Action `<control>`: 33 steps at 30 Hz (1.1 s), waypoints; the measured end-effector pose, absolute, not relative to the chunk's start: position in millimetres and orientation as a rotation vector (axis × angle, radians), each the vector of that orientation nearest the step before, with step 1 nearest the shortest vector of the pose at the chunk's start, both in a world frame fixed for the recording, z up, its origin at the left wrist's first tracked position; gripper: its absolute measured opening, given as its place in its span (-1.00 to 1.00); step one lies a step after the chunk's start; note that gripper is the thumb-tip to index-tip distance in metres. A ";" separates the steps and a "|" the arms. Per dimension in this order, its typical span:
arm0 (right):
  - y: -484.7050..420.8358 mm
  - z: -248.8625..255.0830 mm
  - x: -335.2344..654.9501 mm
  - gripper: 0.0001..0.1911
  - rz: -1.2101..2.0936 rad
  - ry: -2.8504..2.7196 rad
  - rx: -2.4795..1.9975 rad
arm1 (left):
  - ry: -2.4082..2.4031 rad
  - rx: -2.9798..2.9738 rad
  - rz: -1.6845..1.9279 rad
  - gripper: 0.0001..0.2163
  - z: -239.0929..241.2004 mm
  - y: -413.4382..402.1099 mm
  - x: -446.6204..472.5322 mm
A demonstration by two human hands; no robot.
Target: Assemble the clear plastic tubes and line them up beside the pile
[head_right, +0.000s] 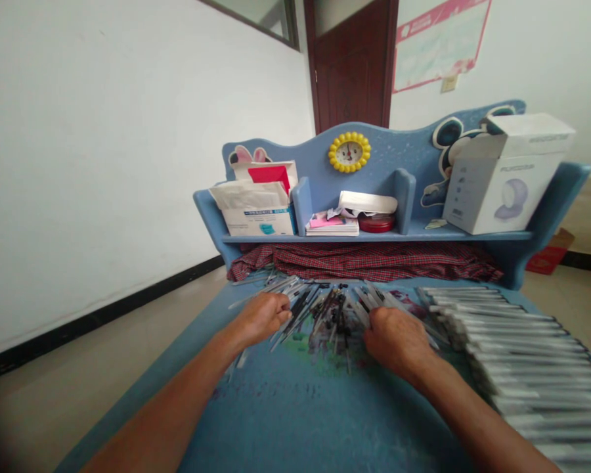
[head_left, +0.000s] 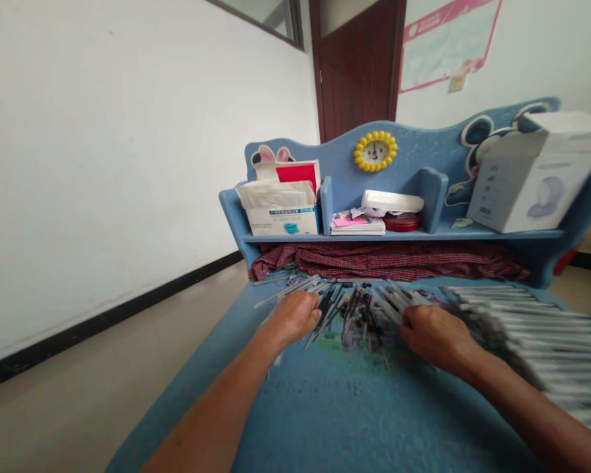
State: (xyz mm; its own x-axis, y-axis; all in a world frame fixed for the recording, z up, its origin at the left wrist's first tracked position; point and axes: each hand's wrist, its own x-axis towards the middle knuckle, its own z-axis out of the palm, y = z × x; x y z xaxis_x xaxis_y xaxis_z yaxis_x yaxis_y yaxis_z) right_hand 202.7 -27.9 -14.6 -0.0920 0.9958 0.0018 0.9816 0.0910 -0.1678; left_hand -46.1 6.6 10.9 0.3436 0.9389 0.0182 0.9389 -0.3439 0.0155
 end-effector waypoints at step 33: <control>-22.6 -18.8 202.1 -0.85 1.301 -1.209 -1.185 | 1.602 2.661 -0.165 -0.81 4.2 -46.9 29.7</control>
State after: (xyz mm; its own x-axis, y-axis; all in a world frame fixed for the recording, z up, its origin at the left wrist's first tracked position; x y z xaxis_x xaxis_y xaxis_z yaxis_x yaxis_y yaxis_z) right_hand 202.1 -22.6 -18.8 -0.0620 0.9972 -0.0408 -0.0324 -0.0429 -0.9986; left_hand 29.7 -46.9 4.2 0.4638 0.8795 -0.1064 0.8828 -0.4689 -0.0281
